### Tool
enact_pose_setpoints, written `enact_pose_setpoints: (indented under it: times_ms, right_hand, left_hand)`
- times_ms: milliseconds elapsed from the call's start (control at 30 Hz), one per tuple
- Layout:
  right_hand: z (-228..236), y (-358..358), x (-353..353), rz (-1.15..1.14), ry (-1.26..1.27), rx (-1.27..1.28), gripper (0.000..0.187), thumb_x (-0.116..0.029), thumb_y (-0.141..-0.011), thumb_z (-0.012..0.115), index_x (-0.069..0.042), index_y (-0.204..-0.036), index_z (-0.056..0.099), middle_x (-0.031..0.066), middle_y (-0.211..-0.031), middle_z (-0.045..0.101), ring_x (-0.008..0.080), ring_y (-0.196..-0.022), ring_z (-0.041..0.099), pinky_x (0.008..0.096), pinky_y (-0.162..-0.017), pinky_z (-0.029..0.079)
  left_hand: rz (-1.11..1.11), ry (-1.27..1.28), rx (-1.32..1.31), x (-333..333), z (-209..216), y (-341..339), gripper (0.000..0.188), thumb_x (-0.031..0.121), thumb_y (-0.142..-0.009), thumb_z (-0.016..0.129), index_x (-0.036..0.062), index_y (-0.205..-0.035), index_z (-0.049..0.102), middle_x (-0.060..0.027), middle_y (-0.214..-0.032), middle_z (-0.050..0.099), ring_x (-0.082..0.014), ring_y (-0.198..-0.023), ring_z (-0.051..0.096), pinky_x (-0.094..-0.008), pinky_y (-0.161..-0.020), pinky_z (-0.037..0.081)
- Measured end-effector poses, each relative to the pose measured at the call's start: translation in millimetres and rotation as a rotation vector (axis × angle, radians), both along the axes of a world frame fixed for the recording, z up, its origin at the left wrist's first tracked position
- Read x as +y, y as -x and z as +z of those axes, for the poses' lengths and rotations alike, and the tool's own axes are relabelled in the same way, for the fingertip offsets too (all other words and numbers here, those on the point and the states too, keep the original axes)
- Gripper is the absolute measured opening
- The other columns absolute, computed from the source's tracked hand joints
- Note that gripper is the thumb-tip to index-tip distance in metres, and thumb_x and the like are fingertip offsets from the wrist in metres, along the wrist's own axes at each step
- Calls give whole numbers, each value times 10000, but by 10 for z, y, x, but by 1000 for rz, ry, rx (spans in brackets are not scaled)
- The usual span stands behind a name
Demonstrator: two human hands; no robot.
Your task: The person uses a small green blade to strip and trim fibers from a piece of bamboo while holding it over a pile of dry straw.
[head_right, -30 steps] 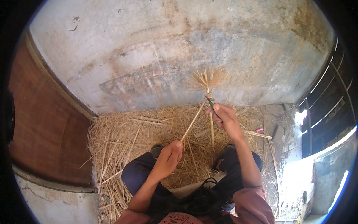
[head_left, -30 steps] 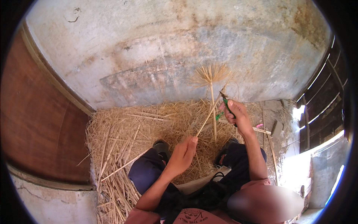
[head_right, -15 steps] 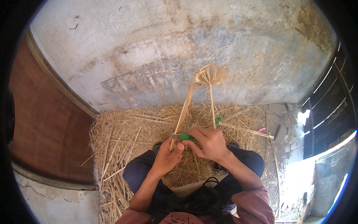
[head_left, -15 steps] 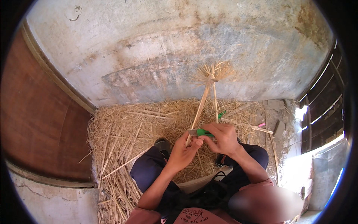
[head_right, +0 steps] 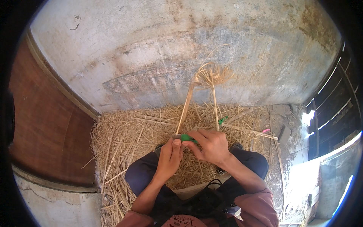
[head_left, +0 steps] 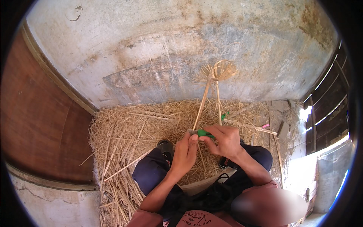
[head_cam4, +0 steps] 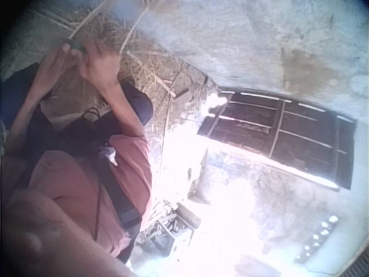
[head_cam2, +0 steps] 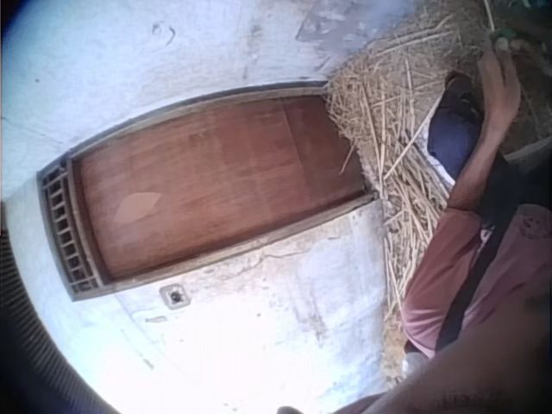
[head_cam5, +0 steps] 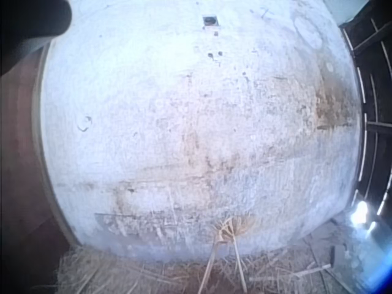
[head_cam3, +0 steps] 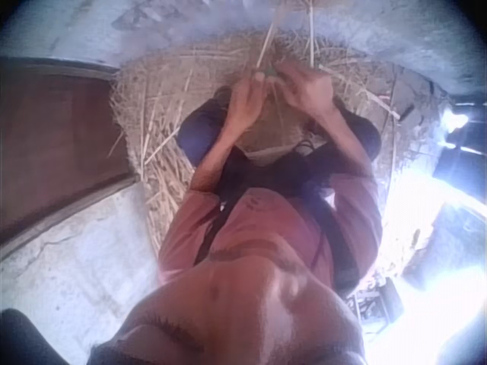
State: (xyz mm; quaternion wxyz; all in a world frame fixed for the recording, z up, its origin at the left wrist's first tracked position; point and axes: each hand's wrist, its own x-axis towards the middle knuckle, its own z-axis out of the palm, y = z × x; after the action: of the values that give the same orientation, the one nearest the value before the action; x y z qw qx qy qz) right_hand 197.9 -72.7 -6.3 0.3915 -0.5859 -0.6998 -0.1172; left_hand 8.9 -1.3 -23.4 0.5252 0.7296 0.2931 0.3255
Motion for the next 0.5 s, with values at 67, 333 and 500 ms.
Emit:
enact_pose_setpoints:
  times_ms: [67, 333, 500]
  right_hand:
    - [5, -8, 11, -4, -28, 16, 271, -318, -924, 864, -117, -1081, 774, 37, -833, 725, 249, -647, 722, 376, -557, 550]
    - [54, -55, 15, -28, -32, 8, 266, -316, -921, 864, -129, -1094, 789, 37, -860, 752, 245, -631, 722, 386, -540, 542]
    - [112, -324, 58, -168, -56, 64, 259, -313, -932, 859, -114, -1087, 801, 64, -823, 761, 270, -597, 711, 384, -536, 538]
  left_hand:
    - [24, -55, 34, -13, 36, -10, 351, 302, -1209, 469, -15, -1117, 590, -145, -673, 534, -273, -576, 569, -427, -593, 441]
    - [53, -134, 94, -18, 64, -15, 304, 261, -1195, 500, -23, -1097, 544, -253, -691, 529, -502, -646, 584, -501, -590, 438]
    - [38, -114, 143, -126, 155, -13, 412, 328, -1208, 472, -9, -972, 489, -185, -660, 477, -314, -559, 485, -450, -571, 393]
